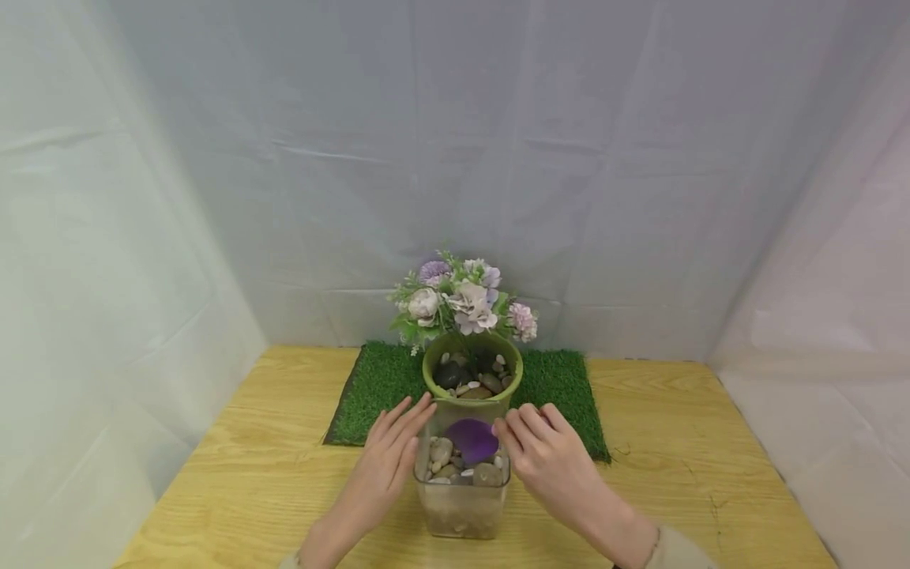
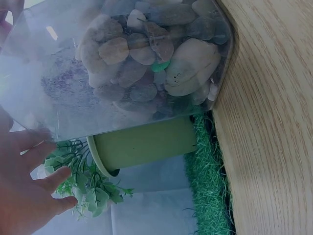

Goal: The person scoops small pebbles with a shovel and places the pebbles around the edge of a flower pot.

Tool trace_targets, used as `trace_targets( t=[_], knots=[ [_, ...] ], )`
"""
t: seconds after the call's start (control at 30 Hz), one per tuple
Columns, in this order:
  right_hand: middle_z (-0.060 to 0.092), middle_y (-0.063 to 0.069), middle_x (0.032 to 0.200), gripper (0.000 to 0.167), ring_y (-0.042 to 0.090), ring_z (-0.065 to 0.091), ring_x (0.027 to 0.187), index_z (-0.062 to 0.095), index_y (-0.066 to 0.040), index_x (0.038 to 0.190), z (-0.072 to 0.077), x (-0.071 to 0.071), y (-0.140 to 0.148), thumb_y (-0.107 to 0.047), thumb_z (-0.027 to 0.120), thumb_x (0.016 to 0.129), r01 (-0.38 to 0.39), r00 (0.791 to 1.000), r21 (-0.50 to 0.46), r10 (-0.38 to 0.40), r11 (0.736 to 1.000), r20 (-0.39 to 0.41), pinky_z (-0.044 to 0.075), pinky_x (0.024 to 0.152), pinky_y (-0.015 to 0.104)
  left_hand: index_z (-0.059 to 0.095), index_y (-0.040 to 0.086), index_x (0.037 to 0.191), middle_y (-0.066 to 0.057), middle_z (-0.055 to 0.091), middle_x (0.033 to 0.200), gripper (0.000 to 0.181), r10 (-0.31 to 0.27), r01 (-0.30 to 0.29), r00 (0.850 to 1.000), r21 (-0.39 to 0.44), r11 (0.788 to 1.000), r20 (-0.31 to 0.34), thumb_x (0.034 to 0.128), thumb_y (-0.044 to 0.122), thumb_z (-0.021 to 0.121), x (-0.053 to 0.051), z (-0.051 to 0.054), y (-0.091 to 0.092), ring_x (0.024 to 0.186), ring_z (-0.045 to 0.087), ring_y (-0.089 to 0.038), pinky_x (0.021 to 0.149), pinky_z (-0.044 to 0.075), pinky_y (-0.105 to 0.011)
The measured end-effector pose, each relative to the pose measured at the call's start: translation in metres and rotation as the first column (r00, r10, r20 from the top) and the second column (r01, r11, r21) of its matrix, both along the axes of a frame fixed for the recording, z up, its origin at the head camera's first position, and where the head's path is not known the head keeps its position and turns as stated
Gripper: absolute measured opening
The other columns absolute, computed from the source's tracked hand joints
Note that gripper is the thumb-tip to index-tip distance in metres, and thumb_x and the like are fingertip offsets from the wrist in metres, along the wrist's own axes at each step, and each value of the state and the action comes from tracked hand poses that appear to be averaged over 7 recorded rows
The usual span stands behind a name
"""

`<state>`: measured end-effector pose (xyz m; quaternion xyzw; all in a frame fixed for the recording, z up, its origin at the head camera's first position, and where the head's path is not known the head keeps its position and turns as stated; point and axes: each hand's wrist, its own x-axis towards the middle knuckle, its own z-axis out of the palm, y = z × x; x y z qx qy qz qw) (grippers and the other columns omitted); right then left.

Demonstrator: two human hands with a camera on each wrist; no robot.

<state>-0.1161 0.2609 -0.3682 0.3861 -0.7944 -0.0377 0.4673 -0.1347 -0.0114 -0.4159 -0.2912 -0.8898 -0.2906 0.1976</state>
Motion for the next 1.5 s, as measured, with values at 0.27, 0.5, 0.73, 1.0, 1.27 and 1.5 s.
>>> trace_targets(
  t=[0.27,0.5,0.73,1.0,1.27,1.5],
  knots=[
    [0.065,0.003,0.092,0.051,0.023,0.053,0.080,0.078,-0.008,0.103,-0.005,0.001,-0.004,-0.004,0.027,0.110,-0.013,0.999,-0.013,0.013,1.000,0.047,0.043,0.066,0.035,0.048,0.014,0.152,0.002,0.039,0.161,0.045,-0.005,0.005,1.000,-0.001,1.000,-0.004,0.1067,0.014,0.049,0.000,-0.003,0.000,0.147,0.037,-0.033,0.117,0.023,-0.066],
    [0.063,0.001,0.080,0.021,0.017,0.041,0.071,0.078,-0.010,0.090,-0.001,-0.007,0.003,0.006,0.072,0.078,-0.020,0.962,-0.125,0.053,0.992,0.268,0.032,0.060,0.028,0.049,0.012,0.151,0.000,0.039,0.161,0.046,-0.006,0.006,1.000,0.006,1.000,-0.029,0.1048,0.011,0.051,-0.001,-0.003,0.000,0.146,0.038,-0.034,0.117,0.023,-0.066],
    [0.058,-0.005,0.073,0.009,0.013,0.038,0.068,0.080,-0.014,0.084,0.009,-0.008,-0.001,-0.013,0.087,0.078,0.039,0.930,-0.049,-0.019,0.998,0.367,0.034,0.061,0.025,0.049,0.012,0.151,-0.002,0.041,0.160,0.046,-0.009,0.009,1.000,-0.006,1.000,-0.027,0.1050,0.011,0.051,-0.001,-0.003,0.001,0.147,0.037,-0.033,0.117,0.023,-0.066],
    [0.053,-0.003,0.069,0.010,0.014,0.038,0.067,0.077,-0.014,0.076,0.013,-0.013,-0.014,-0.017,0.085,0.082,0.073,0.932,-0.045,-0.052,0.996,0.360,0.034,0.059,0.025,0.047,0.014,0.152,-0.001,0.039,0.161,0.044,-0.007,0.007,1.000,0.000,1.000,-0.004,0.1081,0.016,0.046,-0.001,-0.003,-0.001,0.148,0.035,-0.032,0.118,0.022,-0.066],
    [0.053,-0.007,0.068,0.005,0.008,0.036,0.062,0.080,-0.016,0.081,0.018,-0.008,-0.011,-0.013,0.083,0.083,0.111,0.864,-0.042,-0.076,0.993,0.498,0.033,0.053,0.019,0.048,0.014,0.152,-0.001,0.040,0.161,0.045,-0.003,0.003,1.000,0.008,1.000,0.011,0.1069,0.013,0.048,-0.001,0.000,-0.001,0.148,0.035,-0.032,0.118,0.021,-0.066],
    [0.055,-0.003,0.068,0.016,0.015,0.045,0.063,0.070,-0.018,0.070,0.021,-0.007,-0.026,-0.013,0.084,0.077,0.142,0.902,0.105,-0.172,0.984,0.395,0.030,0.052,0.022,0.049,0.013,0.151,-0.001,0.040,0.160,0.043,-0.006,0.006,1.000,-0.009,1.000,-0.010,0.1083,0.016,0.045,-0.001,-0.001,-0.002,0.146,0.037,-0.035,0.117,0.023,-0.067]
  ],
)
